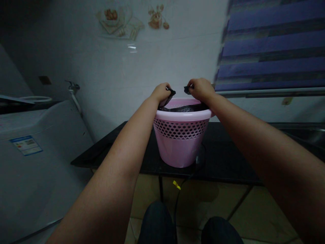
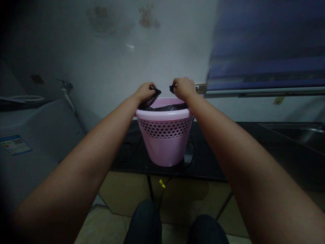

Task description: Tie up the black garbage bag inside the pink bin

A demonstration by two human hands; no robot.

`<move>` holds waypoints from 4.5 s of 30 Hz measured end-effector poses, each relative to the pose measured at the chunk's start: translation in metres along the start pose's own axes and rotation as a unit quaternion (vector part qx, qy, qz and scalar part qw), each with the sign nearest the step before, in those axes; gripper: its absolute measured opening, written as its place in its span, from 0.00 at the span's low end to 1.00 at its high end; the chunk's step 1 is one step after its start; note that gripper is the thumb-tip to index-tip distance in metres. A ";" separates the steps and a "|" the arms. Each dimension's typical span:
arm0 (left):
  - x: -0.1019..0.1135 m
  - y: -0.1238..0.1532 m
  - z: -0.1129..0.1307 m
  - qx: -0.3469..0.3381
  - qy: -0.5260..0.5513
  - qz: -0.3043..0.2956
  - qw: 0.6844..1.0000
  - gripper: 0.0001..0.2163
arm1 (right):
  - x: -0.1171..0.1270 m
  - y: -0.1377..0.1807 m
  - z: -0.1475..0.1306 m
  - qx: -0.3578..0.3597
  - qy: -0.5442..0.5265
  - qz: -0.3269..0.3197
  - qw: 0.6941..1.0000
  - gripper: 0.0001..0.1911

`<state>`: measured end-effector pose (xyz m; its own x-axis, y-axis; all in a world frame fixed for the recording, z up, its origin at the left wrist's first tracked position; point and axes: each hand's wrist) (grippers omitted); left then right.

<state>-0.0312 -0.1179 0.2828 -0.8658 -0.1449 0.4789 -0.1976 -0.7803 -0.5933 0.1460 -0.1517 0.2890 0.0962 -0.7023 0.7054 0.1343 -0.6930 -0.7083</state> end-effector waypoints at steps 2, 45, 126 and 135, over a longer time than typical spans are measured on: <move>0.000 -0.001 -0.001 0.006 -0.013 0.007 1.000 0.07 | 0.001 0.001 -0.001 -0.002 0.007 -0.001 1.000 0.13; -0.001 0.011 0.006 0.054 -0.034 -0.044 0.997 0.09 | 0.005 0.005 -0.013 0.028 0.115 -0.215 0.969 0.20; -0.004 0.005 0.006 0.003 0.018 -0.080 0.997 0.12 | 0.000 -0.002 -0.008 0.105 -0.021 -0.118 0.987 0.18; -0.006 0.009 0.010 -0.036 0.017 -0.101 0.994 0.14 | 0.006 0.004 -0.013 0.119 -0.073 -0.120 0.983 0.17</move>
<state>-0.0233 -0.1304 0.2816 -0.8203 0.0311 0.5711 -0.3997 -0.7455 -0.5334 0.1345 -0.1608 0.2902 0.1714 -0.4805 0.8601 0.3964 -0.7656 -0.5067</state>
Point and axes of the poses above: each hand's wrist, its own y-axis away from the middle knuckle, its own x-axis out of the back of the hand, z = x × y, and after that the axes turned 11 degrees about y, right-handed
